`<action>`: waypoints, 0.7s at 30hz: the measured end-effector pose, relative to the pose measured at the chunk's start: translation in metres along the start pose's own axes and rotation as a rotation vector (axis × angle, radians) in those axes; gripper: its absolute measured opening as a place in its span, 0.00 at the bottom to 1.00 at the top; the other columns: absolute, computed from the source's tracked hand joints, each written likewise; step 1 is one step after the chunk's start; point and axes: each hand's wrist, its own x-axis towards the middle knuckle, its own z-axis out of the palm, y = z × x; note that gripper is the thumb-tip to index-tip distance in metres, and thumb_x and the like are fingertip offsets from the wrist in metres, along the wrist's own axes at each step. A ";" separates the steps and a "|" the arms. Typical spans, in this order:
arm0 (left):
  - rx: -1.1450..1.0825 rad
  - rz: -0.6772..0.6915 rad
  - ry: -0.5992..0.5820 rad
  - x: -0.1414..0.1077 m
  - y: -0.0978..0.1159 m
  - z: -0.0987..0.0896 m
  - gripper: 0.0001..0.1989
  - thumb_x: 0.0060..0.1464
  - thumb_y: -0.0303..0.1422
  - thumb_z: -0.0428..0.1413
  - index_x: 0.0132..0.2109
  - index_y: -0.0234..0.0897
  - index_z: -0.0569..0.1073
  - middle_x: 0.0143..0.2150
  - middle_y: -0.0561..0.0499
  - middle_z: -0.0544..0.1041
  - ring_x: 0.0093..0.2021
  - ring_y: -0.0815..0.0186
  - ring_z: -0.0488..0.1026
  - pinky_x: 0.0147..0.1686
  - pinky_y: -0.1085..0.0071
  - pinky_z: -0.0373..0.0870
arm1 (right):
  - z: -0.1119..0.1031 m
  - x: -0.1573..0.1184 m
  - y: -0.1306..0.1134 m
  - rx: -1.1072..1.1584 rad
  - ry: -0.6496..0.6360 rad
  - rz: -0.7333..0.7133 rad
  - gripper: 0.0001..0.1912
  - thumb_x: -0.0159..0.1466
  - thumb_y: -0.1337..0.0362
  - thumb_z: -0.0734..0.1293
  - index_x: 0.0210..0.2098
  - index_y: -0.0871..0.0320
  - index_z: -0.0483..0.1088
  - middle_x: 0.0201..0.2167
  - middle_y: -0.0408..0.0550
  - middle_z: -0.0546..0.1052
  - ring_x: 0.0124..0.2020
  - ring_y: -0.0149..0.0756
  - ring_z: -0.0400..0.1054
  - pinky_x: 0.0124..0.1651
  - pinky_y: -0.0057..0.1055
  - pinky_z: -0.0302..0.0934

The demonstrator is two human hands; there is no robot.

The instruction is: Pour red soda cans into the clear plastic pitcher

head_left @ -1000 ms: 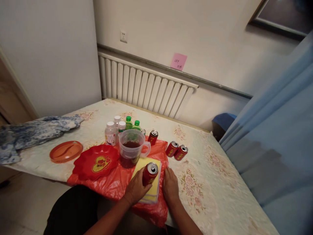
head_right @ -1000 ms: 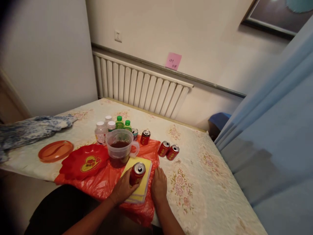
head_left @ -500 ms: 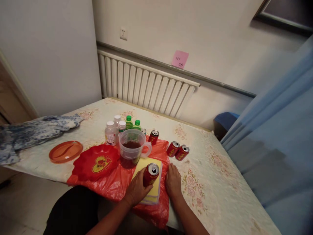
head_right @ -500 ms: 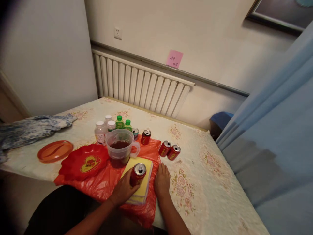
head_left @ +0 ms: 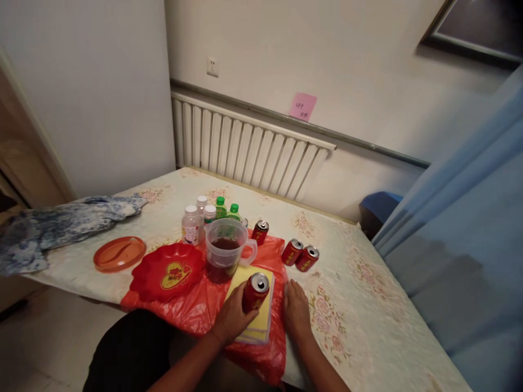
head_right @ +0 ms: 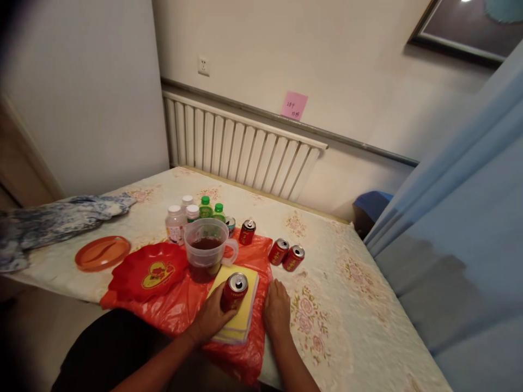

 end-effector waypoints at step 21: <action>-0.240 -0.211 0.210 -0.081 -0.028 -0.049 0.40 0.38 0.27 0.62 0.62 0.37 0.63 0.63 0.40 0.70 0.64 0.46 0.65 0.64 0.48 0.61 | 0.011 0.108 -0.153 0.900 -0.256 -0.045 0.24 0.66 0.45 0.58 0.24 0.56 0.67 0.21 0.41 0.72 0.25 0.33 0.66 0.33 0.30 0.63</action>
